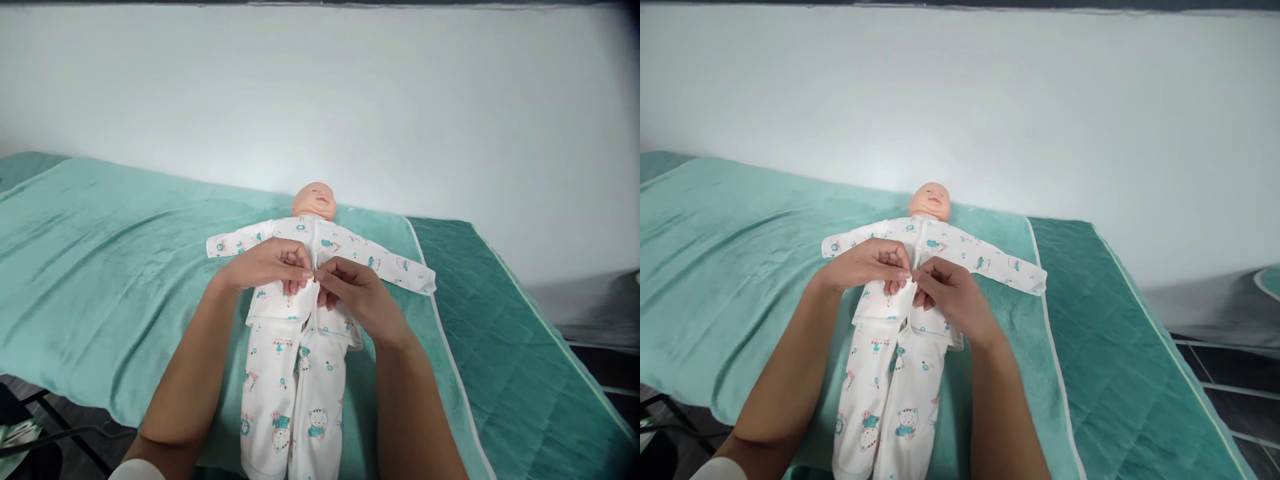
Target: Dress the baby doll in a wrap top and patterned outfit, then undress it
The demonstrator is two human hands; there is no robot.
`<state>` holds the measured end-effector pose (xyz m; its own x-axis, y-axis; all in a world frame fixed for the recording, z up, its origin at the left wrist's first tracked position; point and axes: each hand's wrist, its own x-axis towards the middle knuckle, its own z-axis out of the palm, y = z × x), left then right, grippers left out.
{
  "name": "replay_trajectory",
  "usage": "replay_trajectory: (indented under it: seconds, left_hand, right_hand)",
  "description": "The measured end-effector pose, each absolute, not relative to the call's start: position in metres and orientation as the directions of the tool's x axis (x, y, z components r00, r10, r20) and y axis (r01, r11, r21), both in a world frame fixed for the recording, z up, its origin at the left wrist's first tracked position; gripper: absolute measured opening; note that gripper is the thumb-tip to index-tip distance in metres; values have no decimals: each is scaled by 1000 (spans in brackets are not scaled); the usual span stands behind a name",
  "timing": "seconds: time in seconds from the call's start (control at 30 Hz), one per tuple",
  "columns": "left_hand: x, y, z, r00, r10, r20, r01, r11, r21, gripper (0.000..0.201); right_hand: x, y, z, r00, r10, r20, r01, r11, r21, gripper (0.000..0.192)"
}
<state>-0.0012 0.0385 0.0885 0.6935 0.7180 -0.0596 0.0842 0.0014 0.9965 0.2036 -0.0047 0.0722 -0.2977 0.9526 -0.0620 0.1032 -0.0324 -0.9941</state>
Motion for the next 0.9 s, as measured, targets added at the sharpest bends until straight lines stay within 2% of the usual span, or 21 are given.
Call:
replay_trajectory:
  seconds: [0.17,0.37,0.53,0.7,0.9]
  left_hand:
    - [2,37,89,670,738,-81,128,-8,992,22]
    - [1,39,88,712,700,-55,126,-50,991,22]
    - [5,36,92,700,709,-88,231,-108,967,22]
    - [8,30,98,653,748,-121,314,-122,941,10]
    - [8,30,99,657,742,-130,316,-114,942,18]
  right_hand:
    - [203,-4,73,-304,951,-62,63,-45,-997,33]
    - [203,-2,70,-297,952,-80,-2,-85,-996,33]
    - [202,-1,67,-290,954,-79,-9,-85,-996,31]
    - [201,-1,67,-289,955,-71,-14,-79,-997,28]
    - [202,-1,67,-285,956,-75,29,-70,-997,27]
